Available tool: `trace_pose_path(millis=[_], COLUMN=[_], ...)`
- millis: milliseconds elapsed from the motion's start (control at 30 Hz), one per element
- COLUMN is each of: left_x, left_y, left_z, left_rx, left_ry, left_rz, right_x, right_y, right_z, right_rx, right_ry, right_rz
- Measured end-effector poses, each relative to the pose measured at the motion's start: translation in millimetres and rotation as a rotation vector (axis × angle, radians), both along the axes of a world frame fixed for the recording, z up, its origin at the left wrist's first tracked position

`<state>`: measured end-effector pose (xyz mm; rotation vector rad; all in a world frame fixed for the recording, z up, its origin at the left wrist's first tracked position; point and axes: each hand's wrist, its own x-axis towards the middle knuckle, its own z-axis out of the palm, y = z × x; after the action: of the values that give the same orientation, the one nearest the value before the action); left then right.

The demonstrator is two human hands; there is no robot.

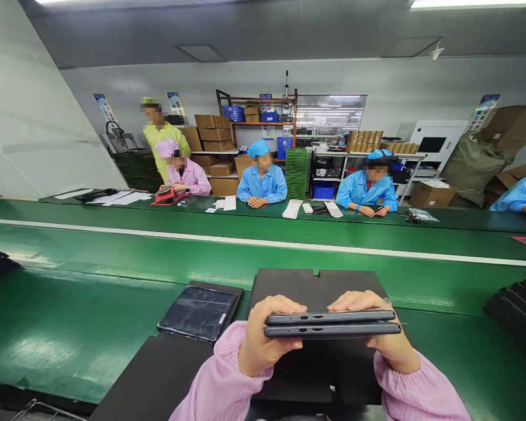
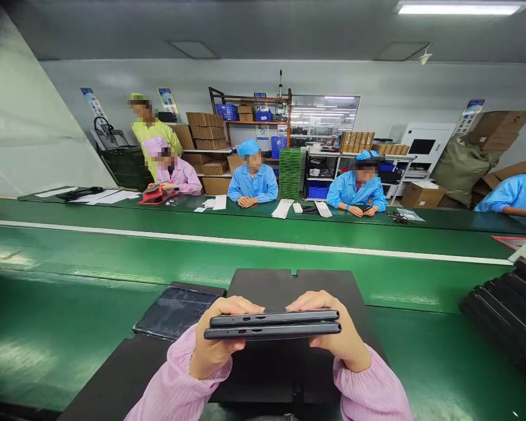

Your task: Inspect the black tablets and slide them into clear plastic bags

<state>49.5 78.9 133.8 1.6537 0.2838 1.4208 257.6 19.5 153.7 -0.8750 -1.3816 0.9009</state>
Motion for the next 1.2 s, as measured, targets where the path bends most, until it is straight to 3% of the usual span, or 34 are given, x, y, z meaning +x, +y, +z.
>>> trace_pose_path(millis=[133,200,367,500,567,667,800,867,1067,1200], left_x=[3.2,6.6,24.1,46.8,59.9,78.1,90.1,89.9,81.6,77.0], left_y=[3.0,8.5,36.6,52.6,50.2,39.2,34.7,40.2,57.4,58.6], left_z=[5.4,5.9,12.6,18.6,11.9,-5.6,-13.6,-9.0,0.4,1.9], left_rx=[-0.041,-0.086,-0.448,-0.849,-0.922,-0.846,-0.546,-0.495,-0.619,-0.679], left_ry=[0.017,-0.035,-0.124,-0.077,0.014,0.094,0.073,0.053,-0.035,-0.079], left_rz=[0.017,0.089,0.378,0.268,0.223,0.289,0.246,0.190,0.233,0.146], right_x=[4.9,7.3,6.5,-0.3,-6.8,-19.8,-32.3,-34.0,-32.9,-33.3], right_y=[6.3,12.8,24.9,15.9,8.2,1.9,10.0,21.5,72.6,89.3], right_z=[-1.8,-6.7,-14.2,17.6,38.2,52.5,37.6,27.5,17.7,15.7], right_rx=[-0.026,-0.074,-0.313,-0.116,-0.104,-0.282,-0.451,-0.488,-0.464,-0.480], right_ry=[-0.013,-0.093,-0.279,-0.303,-0.350,-0.507,-0.649,-0.582,-0.106,0.049], right_rz=[-0.048,-0.101,-0.281,-0.230,-0.178,-0.176,-0.167,-0.157,-0.326,-0.201])
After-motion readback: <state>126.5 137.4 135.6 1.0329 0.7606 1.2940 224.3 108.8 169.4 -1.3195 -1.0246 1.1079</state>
